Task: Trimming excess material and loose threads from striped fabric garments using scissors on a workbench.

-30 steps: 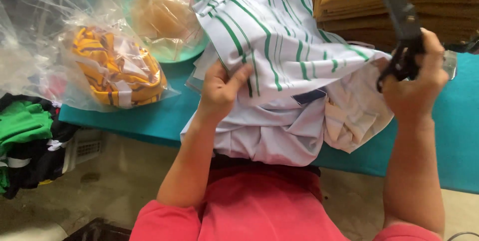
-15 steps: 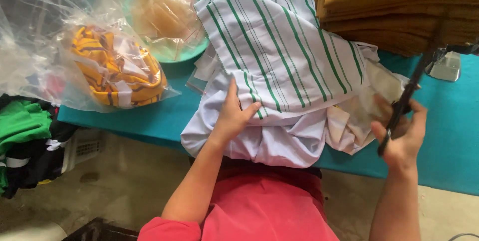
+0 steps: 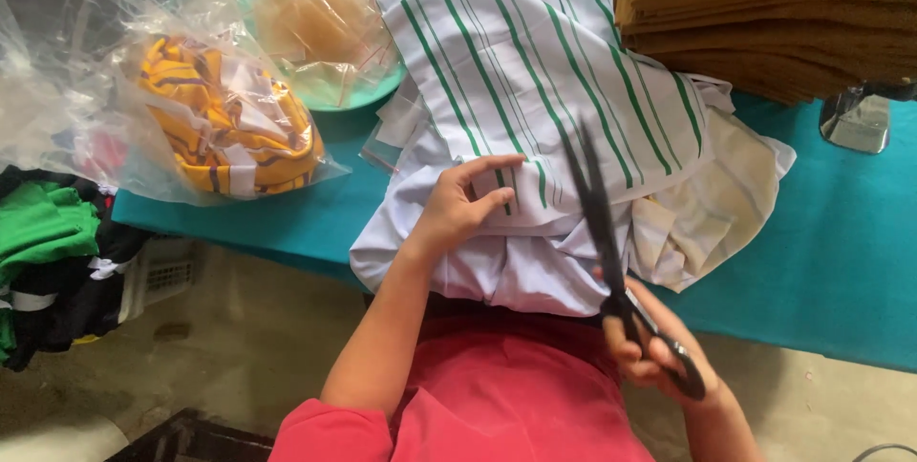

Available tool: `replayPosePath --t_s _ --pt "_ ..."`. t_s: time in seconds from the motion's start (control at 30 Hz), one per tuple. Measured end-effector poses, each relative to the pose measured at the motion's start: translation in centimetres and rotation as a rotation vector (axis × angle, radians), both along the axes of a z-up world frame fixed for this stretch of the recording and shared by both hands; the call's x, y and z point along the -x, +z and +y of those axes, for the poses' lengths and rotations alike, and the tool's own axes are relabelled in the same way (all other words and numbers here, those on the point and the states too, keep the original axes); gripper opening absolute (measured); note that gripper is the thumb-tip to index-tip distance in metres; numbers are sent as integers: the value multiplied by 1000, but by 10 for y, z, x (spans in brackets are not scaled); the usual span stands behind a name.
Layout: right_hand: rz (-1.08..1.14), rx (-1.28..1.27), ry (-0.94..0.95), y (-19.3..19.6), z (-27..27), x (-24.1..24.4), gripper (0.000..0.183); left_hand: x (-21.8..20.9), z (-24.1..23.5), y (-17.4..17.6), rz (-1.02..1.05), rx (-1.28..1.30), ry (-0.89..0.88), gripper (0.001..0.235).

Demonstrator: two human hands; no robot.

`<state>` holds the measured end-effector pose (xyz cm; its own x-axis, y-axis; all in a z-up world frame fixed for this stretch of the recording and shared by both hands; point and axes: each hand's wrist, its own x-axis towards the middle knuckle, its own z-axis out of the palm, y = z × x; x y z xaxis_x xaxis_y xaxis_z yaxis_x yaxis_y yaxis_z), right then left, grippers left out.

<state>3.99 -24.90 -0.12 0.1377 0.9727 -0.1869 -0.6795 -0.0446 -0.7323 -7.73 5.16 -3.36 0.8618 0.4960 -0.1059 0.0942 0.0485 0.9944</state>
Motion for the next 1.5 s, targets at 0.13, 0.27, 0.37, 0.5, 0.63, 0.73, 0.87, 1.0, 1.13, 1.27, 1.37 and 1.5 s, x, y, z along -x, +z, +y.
replayPosePath --t_s 0.13,0.27,0.37,0.5,0.63,0.73,0.87,1.0,1.13,1.27,1.37,1.5 --pt "129 52 82 -8 -26 13 97 -5 1 -11 -106 18 37 54" --pt "160 198 143 -18 -54 19 102 -9 0 -15 -154 99 57 67" --pt "204 288 161 -28 -67 24 103 -6 -2 -24 -133 57 93 39" --pt "184 282 173 -34 -61 33 105 0 -13 -9 -74 174 153 20" --pt "291 233 174 -49 -59 40 105 8 -16 1 24 177 180 29" --pt "261 220 176 -54 -57 48 105 13 -17 -1 50 156 158 37" --pt "230 99 141 -51 -45 56 99 13 -16 -1 20 118 137 37" --pt "212 68 105 -40 -32 61 93 16 -13 -14 -48 99 104 46" --pt "111 110 60 -32 -23 68 95 17 -11 -13 -60 104 76 62" --pt "88 122 43 -33 -18 71 96 18 -10 -22 -112 79 25 79" --pt "88 105 31 -42 -15 75 95 19 -10 -23 -131 56 5 78" --pt "70 100 19 -45 -10 78 94 21 -12 -18 -112 37 -2 78"
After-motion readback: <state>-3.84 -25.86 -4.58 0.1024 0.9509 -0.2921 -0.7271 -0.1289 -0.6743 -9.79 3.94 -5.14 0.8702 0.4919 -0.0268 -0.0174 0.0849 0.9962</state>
